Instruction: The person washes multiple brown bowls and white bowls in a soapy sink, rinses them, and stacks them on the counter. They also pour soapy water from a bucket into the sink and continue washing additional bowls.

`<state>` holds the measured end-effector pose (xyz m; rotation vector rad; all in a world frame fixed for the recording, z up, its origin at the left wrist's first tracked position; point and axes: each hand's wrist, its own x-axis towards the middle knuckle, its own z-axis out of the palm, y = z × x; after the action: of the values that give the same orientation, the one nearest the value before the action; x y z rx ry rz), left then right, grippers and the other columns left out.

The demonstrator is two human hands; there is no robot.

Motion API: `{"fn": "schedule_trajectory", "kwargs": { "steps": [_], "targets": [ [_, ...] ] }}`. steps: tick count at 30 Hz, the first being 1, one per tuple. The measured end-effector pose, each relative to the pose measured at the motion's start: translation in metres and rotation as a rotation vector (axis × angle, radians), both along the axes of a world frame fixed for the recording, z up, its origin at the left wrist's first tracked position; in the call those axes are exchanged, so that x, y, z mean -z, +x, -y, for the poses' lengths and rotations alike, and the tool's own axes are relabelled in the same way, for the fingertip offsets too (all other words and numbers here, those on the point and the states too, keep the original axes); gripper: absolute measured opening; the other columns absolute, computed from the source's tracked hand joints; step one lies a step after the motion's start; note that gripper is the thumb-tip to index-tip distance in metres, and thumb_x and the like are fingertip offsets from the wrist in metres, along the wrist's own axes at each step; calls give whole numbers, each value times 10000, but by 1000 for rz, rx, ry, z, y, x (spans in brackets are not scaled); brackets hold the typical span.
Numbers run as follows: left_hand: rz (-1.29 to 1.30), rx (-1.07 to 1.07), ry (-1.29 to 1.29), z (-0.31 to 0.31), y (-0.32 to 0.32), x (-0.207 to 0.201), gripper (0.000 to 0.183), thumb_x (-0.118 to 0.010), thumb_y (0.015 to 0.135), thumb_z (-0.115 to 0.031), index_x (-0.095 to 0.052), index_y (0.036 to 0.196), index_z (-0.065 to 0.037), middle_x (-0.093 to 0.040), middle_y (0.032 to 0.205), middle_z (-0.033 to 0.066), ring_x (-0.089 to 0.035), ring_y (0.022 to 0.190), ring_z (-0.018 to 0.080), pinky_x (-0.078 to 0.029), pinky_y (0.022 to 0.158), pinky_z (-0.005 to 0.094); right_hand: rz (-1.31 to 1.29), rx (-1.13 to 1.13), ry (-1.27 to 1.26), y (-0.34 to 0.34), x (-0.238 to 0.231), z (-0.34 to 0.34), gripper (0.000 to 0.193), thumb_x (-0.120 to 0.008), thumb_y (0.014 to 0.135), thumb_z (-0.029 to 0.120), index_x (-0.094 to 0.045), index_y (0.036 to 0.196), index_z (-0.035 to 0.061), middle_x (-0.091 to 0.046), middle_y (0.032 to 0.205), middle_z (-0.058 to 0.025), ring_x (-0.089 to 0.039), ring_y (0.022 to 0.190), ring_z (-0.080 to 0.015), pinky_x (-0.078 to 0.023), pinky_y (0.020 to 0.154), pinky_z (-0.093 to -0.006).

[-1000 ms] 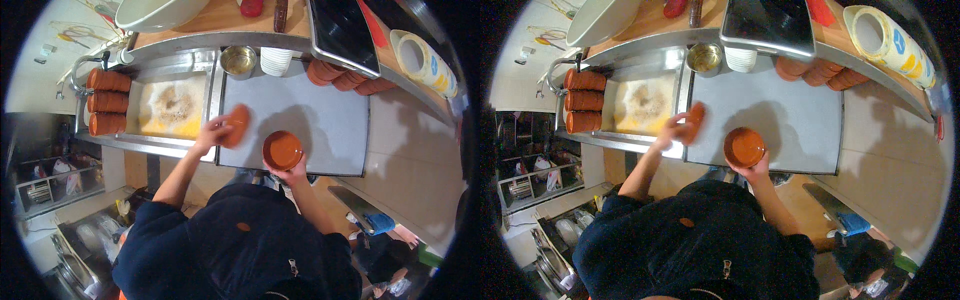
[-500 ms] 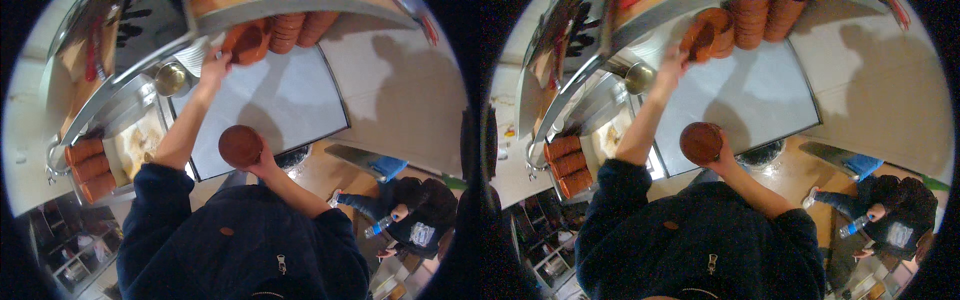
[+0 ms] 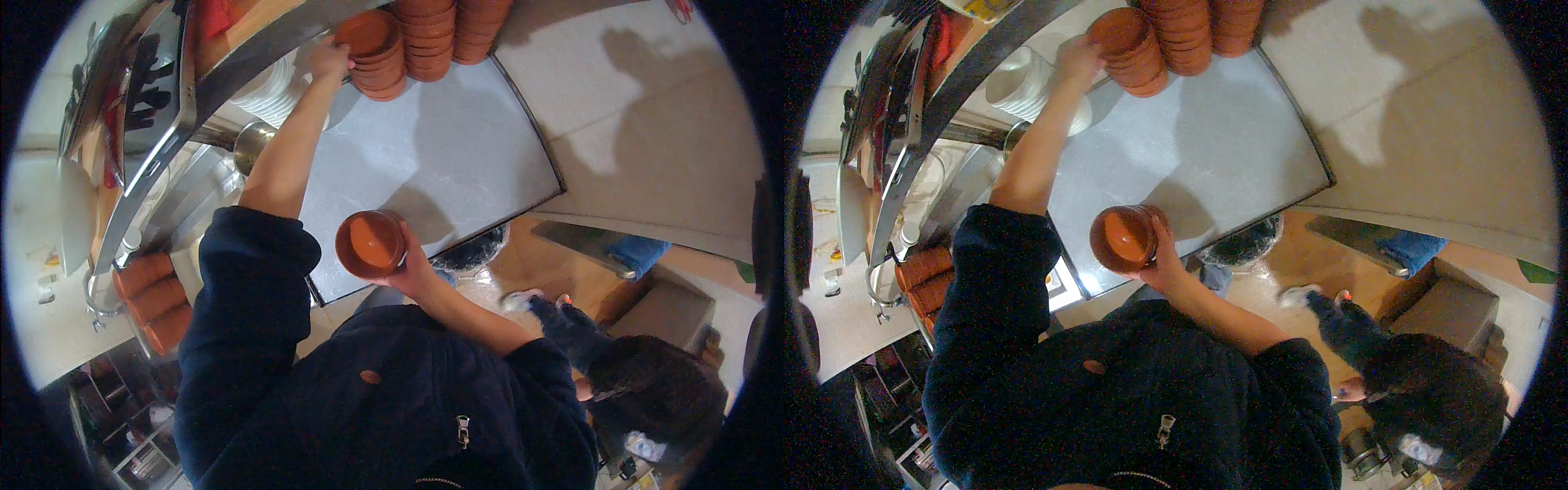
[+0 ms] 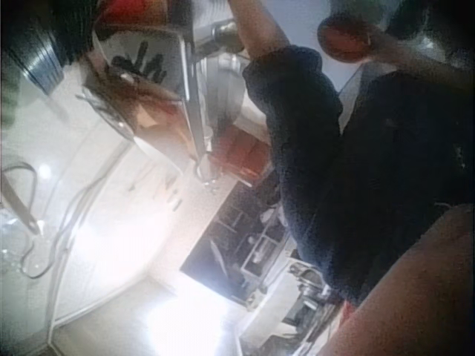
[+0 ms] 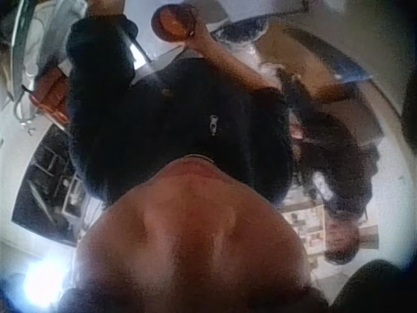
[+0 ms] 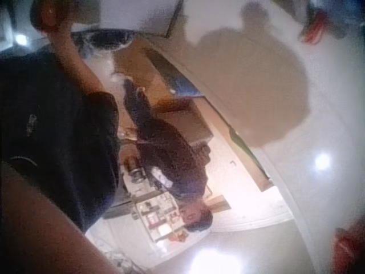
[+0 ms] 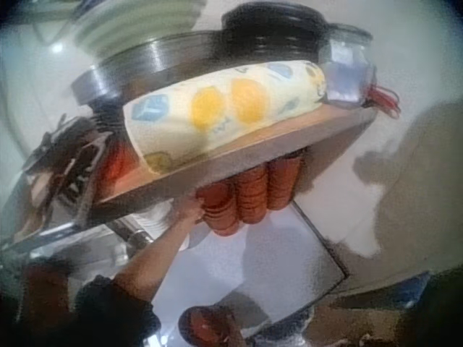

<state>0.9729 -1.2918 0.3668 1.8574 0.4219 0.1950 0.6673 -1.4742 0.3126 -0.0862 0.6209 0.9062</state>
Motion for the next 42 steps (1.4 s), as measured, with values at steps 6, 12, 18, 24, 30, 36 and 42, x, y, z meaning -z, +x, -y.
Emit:
{"fn": "schedule_trajectory", "kwargs": {
  "steps": [6,12,18,24,30,36,42],
  "targets": [
    [-59,225,230,4,-79,-17,453,-485,893,-474,-606,1029,-59,-634,728,73,-603,583,145,-462,535,308,7,-28,-62,0,-6,-2,497,-439,867,541,-453,1269,248,-418,1347,-31,-394,1244,-290,-326,977,-574],
    [-261,700,838,-8,-293,-14,621,-558,824,-503,-419,1325,-162,-627,929,175,-626,863,330,-505,711,429,708,30,-215,-3,-15,2,540,-386,864,557,-437,1277,213,-425,1338,-55,-418,1228,-300,-384,938,-568],
    [-232,534,813,-7,-325,11,337,-490,890,-203,-447,1209,-105,-644,690,130,-636,600,283,-502,540,396,-10,-178,-68,8,-18,-5,500,-347,870,451,-432,1284,183,-442,1320,-95,-398,1225,-350,-338,975,-577],
    [-52,-236,-1117,-144,-420,68,262,-505,886,-166,-531,1119,-50,-513,667,-10,-465,501,102,-390,441,255,-49,-216,-13,10,-10,-4,523,-393,846,509,-430,1286,230,-360,1384,-69,-312,1279,-351,-260,1003,-602],
    [-38,-217,-1814,-197,-407,85,356,-463,925,-302,-524,1184,-65,-343,513,-17,-281,384,85,-232,345,222,19,-168,-6,6,0,3,518,-412,846,515,-425,1285,241,-362,1382,-48,-338,1265,-351,-289,962,-634],
    [-147,100,-653,-56,-199,23,310,-566,852,-111,-536,1160,-83,-559,696,14,-423,468,56,-284,394,186,475,-205,-295,3,10,3,530,-458,843,515,-427,1285,225,-389,1365,-59,-375,1256,-333,-352,938,-608],
    [54,-48,-143,-12,-26,-10,248,-617,811,-149,-605,1038,-49,-605,716,41,-506,505,108,-366,402,238,420,-96,-126,0,-7,7,533,-500,852,465,-400,1303,199,-375,1369,-62,-382,1258,-280,-375,967,-523]
  ]
}}
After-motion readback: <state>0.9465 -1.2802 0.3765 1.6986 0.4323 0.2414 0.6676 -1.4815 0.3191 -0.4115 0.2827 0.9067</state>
